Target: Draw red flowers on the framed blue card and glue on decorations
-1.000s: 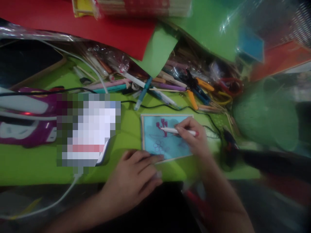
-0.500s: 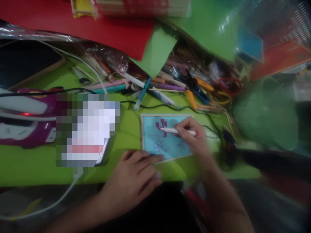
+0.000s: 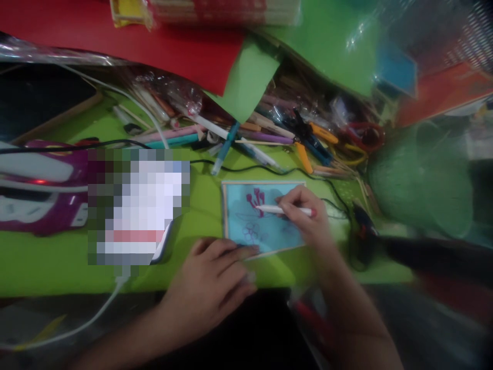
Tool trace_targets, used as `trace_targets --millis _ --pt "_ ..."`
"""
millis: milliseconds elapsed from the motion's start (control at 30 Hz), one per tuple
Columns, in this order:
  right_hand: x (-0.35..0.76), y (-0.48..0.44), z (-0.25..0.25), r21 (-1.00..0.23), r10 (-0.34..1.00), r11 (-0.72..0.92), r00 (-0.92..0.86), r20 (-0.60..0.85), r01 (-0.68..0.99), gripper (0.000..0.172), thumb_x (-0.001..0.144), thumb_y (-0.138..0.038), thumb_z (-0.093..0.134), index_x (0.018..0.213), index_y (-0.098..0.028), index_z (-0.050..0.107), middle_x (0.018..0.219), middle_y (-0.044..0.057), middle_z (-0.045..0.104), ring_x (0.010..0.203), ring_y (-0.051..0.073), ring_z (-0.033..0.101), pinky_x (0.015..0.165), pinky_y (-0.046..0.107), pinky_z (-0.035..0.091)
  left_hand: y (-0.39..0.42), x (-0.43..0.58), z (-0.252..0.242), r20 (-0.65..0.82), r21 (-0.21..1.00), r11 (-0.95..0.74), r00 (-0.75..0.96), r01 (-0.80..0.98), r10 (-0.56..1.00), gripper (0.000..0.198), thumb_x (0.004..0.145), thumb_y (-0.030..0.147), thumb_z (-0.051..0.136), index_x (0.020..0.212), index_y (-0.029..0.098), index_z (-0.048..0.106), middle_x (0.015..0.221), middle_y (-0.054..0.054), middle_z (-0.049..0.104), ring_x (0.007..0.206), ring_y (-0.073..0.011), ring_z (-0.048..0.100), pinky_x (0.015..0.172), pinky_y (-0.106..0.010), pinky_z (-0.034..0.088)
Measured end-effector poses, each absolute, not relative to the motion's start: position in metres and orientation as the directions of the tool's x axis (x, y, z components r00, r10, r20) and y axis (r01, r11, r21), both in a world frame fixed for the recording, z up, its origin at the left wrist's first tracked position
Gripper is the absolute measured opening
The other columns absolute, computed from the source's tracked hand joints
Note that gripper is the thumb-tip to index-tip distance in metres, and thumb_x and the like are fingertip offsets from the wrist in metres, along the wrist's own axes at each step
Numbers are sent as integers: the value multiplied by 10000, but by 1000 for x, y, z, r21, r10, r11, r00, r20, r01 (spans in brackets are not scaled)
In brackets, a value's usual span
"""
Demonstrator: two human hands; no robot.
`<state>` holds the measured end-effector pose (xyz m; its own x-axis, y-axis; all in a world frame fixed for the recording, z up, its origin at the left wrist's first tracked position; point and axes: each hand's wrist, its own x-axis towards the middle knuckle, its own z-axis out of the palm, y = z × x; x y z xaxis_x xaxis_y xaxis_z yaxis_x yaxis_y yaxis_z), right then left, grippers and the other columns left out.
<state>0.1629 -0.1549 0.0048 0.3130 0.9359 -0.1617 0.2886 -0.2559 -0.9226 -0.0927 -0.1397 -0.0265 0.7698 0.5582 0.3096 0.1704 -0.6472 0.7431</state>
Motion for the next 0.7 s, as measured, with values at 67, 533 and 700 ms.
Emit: trace_targets --millis 67,533,700 --pt "163 -154 4 -933 939 -230 316 -138 278 185 835 -331 726 720 -239 614 662 -29 617 681 168 606 727 326 528 -140 -93 -26 310 745 -646 769 168 558 186 1050 332 556 967 234 691 1316 54 763 1065 -238 614 865 -424 354" --pt "163 -155 5 -929 934 -250 319 -158 272 203 837 -368 734 726 -242 619 668 -17 627 718 186 631 689 324 519 -141 -93 -28 316 740 -649 761 176 567 188 1052 336 545 993 243 697 1299 33 772 1062 -244 631 873 -433 352" --pt "164 -155 4 -930 937 -240 316 -147 279 209 835 -388 728 726 -245 622 649 -19 621 721 192 634 718 339 532 -140 -93 -27 318 739 -650 760 176 567 197 1052 336 545 954 236 684 1301 33 771 1063 -246 630 877 -429 355"
